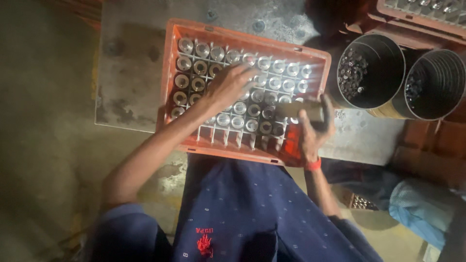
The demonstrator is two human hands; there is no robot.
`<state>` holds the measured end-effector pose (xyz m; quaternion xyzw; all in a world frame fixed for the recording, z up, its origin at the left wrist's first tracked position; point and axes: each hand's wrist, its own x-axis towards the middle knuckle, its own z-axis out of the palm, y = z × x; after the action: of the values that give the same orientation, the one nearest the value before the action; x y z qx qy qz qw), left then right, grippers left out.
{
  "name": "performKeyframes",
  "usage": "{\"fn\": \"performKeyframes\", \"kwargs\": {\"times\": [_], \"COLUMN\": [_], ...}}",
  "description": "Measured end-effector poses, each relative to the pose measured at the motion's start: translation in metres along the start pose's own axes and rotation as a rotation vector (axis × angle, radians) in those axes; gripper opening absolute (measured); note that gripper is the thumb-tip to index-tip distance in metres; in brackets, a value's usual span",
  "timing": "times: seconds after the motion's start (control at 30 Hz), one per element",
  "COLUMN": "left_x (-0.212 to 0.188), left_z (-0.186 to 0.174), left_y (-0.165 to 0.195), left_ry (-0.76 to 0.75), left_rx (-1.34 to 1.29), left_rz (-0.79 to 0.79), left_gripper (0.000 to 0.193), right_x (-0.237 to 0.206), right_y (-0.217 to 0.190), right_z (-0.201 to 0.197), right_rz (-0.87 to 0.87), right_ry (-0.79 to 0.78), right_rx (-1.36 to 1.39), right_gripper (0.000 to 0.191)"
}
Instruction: The person picks small knurled metal parts from buckets beside the table and places them one at a time into the compartments of an orange divider tray, occasionally repositioning the tray and reaching into different buckets for more parts.
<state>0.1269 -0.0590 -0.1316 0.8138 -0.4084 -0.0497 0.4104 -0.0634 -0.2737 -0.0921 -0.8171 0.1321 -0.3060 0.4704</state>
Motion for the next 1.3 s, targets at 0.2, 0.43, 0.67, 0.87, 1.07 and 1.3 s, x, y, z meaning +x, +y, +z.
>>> {"fn": "performKeyframes", "kwargs": {"times": [0.2, 0.43, 0.67, 0.87, 1.07, 1.3], "left_x": [-0.044, -0.093, -0.085, -0.073, -0.068, -0.048], "left_z": [-0.014, 0.018, -0.026, -0.034, -0.01, 0.041], "left_y": [0.019, 0.056, 0.014, -0.011, -0.001, 0.026], "left_ry": [0.088, 0.121, 0.201, 0.147, 0.272, 0.141], "left_rx": [-0.13, -0.402, -0.035, 0.29, 0.285, 0.397], "left_rz": [-0.236, -0.464, -0.482, -0.237, -0.248, -0.047], "left_gripper": [0.029, 0.105, 0.076, 0.073, 0.061, 0.047], "right_x": [0.021, 0.034, 0.057, 0.054, 0.061, 0.059], "right_y": [-0.028, -0.041, -0.03, -0.019, -0.002, -0.002], "right_z": [0.034, 0.055, 0.079, 0.086, 0.073, 0.072], "right_rz": [-0.076, 0.212, -0.105, -0.111, -0.323, -0.453], "right_ry": [0.006, -0.532, -0.84, -0.915, -0.923, -0.793], "right_rx": [0.13, -0.472, -0.168, -0.327, -0.38, -0.416], "right_gripper": [0.061, 0.041, 0.036, 0.033, 0.044, 0.051]}}
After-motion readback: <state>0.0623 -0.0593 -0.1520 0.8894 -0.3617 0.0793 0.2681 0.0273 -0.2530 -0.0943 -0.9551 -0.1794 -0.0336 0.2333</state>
